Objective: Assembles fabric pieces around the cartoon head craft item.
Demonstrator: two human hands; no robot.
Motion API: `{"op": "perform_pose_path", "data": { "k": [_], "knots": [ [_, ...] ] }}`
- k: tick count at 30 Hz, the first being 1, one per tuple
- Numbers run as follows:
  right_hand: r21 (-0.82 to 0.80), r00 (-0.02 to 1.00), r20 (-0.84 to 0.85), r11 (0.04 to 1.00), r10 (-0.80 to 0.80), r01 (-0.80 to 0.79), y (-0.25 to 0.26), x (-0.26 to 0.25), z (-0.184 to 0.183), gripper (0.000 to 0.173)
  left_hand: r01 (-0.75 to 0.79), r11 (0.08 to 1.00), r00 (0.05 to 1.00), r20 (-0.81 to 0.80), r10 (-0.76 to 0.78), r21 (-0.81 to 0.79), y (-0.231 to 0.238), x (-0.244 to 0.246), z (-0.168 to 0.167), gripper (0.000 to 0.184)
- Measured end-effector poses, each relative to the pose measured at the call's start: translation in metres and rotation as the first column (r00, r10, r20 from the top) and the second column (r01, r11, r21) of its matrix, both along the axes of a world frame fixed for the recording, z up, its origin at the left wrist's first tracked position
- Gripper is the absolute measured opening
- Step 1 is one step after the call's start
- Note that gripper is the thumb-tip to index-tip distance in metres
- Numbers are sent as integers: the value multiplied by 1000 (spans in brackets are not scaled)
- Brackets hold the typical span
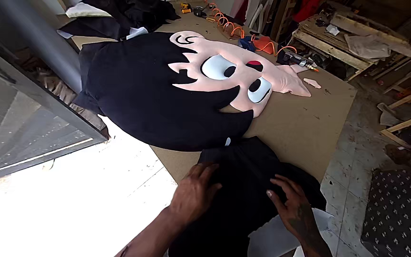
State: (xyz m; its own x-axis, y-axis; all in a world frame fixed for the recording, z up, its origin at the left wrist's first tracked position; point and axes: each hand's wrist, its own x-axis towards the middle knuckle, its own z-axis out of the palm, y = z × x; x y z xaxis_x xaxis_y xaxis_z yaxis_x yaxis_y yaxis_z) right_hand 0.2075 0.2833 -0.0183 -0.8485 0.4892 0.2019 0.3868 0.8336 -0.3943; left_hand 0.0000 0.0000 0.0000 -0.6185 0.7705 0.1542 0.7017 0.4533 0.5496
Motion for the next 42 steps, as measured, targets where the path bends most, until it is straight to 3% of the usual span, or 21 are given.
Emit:
{"op": "perform_pose_path", "data": {
  "k": [3, 5, 9, 16, 21, 25, 27, 31, 34, 37, 40, 42],
  "knots": [
    [237, 986, 72, 962, -153, 132, 1, 14, -24, 73, 149, 988, 982, -107, -153, -52, 30, 6, -55, 69],
    [293, 962, 56, 925, -268, 241, 3, 36, -36, 79, 138, 990, 981, -132, -140, -26, 33, 3, -73, 67],
    [251, 861, 53, 841, -506, 479, 10, 78, -45, 91, 103, 993, 990, -107, -96, 59, 25, 2, -80, 66],
    [104, 717, 210, 744, -665, 660, 43, 83, -24, 96, 65, 989, 994, -100, -52, 132, 27, 4, -86, 68],
    [28, 759, 185, 775, -625, 631, 66, 83, -31, 88, 33, 981, 995, -103, -13, 191, 27, 11, -87, 59],
    [-160, 739, -42, 734, -673, 660, 74, 78, -19, 65, -17, 971, 999, -35, 26, 238, 26, 17, -90, 59],
    [-167, 701, -220, 734, -678, 658, 78, 73, 7, 53, -35, 967, 999, 17, 31, 252, 26, 29, -87, 63],
    [-96, 694, -492, 825, -526, 557, 98, 58, 69, 43, -54, 960, 988, 155, 12, 275, 24, 73, -82, 75],
    [-41, 702, -593, 886, -394, 462, 112, 52, 105, 40, -28, 982, 976, 216, -13, 185, 18, 81, -62, 86],
    [-1, 709, -653, 936, -267, 351, 110, 50, 120, 36, -15, 983, 999, 45, 6, 185, 33, 38, -4, 91],
    [1, 676, -711, 961, -194, 278, 95, 54, 133, 31, 115, 947, 992, -86, -93, 299, 89, -14, 50, 84],
    [24, 647, -749, 969, -145, 245, 81, 54, 148, 29, 257, 924, 965, -123, -230, 284, 128, -43, 72, 78]
  ]
}}
